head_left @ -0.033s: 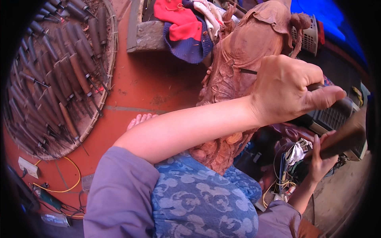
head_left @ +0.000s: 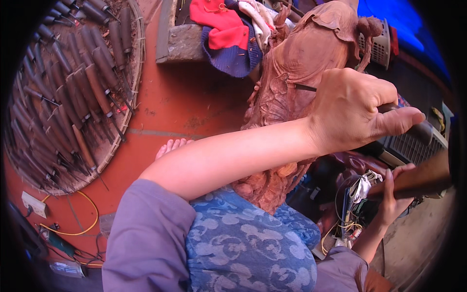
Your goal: The person carves a large wooden sculpture using a chisel and mallet. They repeatedly select different chisels from a nearby basket, position them on the wood, and strike them with the mallet to shape the piece.
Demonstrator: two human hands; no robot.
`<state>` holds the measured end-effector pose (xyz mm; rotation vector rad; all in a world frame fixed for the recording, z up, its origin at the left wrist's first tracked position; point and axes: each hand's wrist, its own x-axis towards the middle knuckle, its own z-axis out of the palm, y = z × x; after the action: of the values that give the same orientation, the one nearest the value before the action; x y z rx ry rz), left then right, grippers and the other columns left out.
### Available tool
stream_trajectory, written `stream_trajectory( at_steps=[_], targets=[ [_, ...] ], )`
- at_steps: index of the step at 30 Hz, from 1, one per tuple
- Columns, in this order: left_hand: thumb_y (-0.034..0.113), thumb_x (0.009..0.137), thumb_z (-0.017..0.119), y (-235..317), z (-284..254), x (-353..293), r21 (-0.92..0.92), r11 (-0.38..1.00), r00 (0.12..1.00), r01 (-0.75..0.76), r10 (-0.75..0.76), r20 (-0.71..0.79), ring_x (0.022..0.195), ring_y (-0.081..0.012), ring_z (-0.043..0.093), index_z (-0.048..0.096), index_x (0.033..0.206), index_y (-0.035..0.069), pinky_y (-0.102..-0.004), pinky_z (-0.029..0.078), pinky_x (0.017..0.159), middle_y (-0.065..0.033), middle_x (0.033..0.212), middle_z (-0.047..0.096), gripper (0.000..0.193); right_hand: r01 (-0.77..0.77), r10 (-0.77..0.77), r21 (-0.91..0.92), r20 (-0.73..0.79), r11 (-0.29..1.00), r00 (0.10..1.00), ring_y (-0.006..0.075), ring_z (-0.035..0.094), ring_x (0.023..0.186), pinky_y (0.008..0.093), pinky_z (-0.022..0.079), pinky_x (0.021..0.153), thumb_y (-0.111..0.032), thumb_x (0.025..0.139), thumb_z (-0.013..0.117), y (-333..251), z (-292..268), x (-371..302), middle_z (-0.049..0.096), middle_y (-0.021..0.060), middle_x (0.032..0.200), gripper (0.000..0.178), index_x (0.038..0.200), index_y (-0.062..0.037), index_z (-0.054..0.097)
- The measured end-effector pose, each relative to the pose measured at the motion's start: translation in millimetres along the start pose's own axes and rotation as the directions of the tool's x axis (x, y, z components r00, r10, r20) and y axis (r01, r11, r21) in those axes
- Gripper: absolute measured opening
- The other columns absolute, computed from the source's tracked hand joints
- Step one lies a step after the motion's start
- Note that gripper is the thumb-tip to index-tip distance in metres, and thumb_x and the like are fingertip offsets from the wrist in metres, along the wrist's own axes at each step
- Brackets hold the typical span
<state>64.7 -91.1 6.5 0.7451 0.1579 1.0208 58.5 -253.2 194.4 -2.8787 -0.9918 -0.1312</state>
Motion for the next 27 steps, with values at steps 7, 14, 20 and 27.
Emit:
stream_trajectory(
  at_steps=[7,14,20,27],
  targets=[
    [0.057,0.081,0.066,-2,-8,-6,0.037,0.999,0.995,-0.038,0.034,0.093,0.044,-0.0291,0.052,0.051,0.050,0.008,-0.0396,0.036,0.042,-0.0102,0.048,0.049,0.061,0.037,-0.038,-0.101,-0.011,0.994,0.999,0.0129,0.047,0.071,0.0245,0.041,0.069,0.008,0.083,0.062,8,7,-3,0.047,0.0046,0.083,0.027,0.105,0.0015,0.048],
    [0.059,0.080,0.066,-4,-14,-10,0.015,0.999,0.988,-0.032,0.029,0.150,0.043,-0.0285,0.052,0.050,0.048,0.009,-0.0394,0.036,0.042,-0.0094,0.046,0.047,0.061,0.041,-0.049,-0.180,-0.040,0.983,0.998,0.0111,0.054,0.077,0.0268,0.045,0.075,0.003,0.086,0.064,20,13,-13,0.052,0.0040,0.089,0.018,0.100,-0.0011,0.053],
    [0.060,0.078,0.067,-1,-18,-13,0.008,0.999,0.987,-0.047,0.045,0.153,0.043,-0.0276,0.052,0.051,0.048,0.010,-0.0376,0.036,0.041,-0.0088,0.046,0.047,0.061,0.077,-0.087,-0.106,-0.094,0.991,0.992,0.0149,0.056,0.091,0.0317,0.045,0.085,-0.001,0.085,0.068,45,14,-28,0.056,0.0077,0.101,0.028,0.108,-0.0005,0.052],
    [0.041,0.079,0.077,-2,-23,-15,0.003,0.992,0.966,-0.124,0.120,0.230,0.039,-0.0181,0.048,0.057,0.053,0.007,-0.0308,0.033,0.039,-0.0063,0.047,0.047,0.047,0.135,-0.137,-0.100,-0.015,0.986,0.990,0.0214,0.057,0.102,0.0349,0.045,0.091,-0.003,0.087,0.065,50,9,-33,0.057,0.0108,0.110,0.038,0.121,0.0016,0.048]
  ],
)
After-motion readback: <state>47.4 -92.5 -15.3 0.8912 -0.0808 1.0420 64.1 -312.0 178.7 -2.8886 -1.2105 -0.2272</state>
